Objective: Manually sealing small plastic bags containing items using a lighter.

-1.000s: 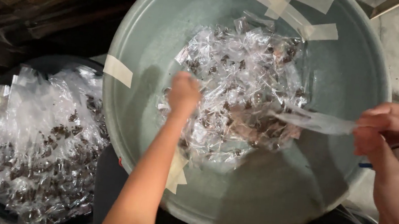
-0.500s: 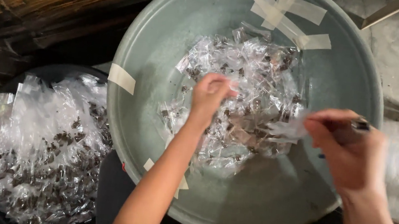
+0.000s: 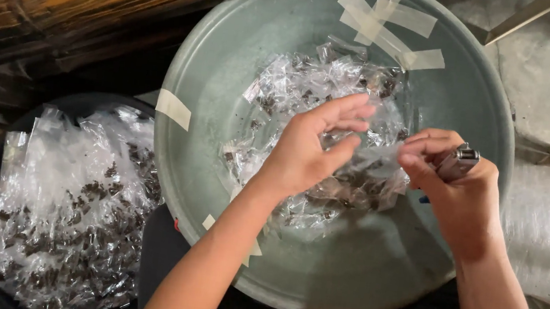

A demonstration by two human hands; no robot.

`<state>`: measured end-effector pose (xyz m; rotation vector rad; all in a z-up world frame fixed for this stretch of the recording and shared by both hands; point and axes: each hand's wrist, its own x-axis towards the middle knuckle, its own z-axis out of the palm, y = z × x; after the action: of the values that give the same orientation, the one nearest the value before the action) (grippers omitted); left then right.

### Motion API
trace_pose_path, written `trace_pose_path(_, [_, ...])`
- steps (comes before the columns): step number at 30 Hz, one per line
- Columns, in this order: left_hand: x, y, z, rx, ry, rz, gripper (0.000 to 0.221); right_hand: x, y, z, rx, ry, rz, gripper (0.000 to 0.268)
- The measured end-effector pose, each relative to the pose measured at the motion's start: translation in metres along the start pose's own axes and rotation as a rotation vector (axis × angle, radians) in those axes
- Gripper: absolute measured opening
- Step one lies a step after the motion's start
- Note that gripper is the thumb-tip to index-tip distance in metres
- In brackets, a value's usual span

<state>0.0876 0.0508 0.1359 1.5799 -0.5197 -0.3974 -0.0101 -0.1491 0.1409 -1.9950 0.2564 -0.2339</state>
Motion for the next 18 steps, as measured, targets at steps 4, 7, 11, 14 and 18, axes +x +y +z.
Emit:
trace_pose_path(4, [-0.003, -0.01, 0.008, 0.315, 0.183, 0.158, 0.023, -0.005, -0.006, 0.002, 0.135, -0.007, 0.062, 0.009])
trace_pose_path(7, [-0.002, -0.012, 0.008, 0.445, 0.339, 0.335, 0.017, -0.007, -0.014, 0.005, 0.169, -0.011, 0.134, 0.01])
trace_pose_path(11, [-0.01, 0.012, 0.008, 0.186, 0.245, 0.296, 0.012, -0.007, -0.014, 0.008, 0.359, -0.155, 0.055, 0.055])
trace_pose_path(14, [-0.019, 0.018, 0.011, 0.173, 0.221, 0.325, 0.013, -0.006, -0.012, 0.009, 0.428, -0.159, 0.127, 0.061])
trace_pose_path(18, [-0.024, 0.007, 0.013, 0.197, 0.106, 0.433, 0.025, -0.006, -0.012, 0.008, 0.424, -0.173, 0.11, 0.037])
